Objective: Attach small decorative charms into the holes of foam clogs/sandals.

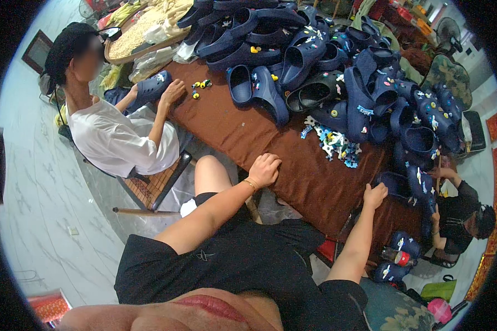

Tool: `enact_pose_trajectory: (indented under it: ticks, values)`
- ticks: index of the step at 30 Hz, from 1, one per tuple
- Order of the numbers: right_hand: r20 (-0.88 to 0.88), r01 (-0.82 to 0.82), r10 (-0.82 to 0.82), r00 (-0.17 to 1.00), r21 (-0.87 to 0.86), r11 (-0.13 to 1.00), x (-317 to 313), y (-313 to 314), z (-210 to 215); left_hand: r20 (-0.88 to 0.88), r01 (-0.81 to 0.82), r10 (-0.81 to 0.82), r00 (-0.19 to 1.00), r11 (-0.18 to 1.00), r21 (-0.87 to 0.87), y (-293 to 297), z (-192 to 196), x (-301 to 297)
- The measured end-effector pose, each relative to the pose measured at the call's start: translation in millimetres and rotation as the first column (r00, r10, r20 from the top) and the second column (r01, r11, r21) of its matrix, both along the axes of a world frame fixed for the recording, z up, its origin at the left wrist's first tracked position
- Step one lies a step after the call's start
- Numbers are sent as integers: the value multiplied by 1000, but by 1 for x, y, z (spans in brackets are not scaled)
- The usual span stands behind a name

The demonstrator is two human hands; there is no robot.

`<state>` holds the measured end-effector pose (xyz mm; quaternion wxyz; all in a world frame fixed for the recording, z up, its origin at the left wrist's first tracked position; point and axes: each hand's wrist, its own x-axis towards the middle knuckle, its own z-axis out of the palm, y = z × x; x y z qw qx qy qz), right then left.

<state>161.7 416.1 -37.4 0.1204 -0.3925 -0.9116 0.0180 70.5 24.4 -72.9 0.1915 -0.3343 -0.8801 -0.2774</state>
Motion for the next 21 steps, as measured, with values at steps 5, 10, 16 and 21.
enact_pose_trajectory:
  ticks: [5, 10, 16, 21]
  values:
    - [-136, -96, 108, 985, 94, 991, 30, -14, -17, -26, 16, -15, 1000, 999, 31, -1, -1, -1]
    - [-230, -252, 267, 936, 97, 963, 62, -29, -16, -33, 10, -9, 999, 999, 41, -1, -3, -4]
    - [-337, -443, 446, 829, 92, 892, 67, -83, 5, 36, -25, 22, 999, 997, 77, 2, -1, -7]
    - [-418, -553, 495, 762, -23, 833, 57, -144, 30, 220, 12, -48, 974, 987, 162, 17, 13, 1]
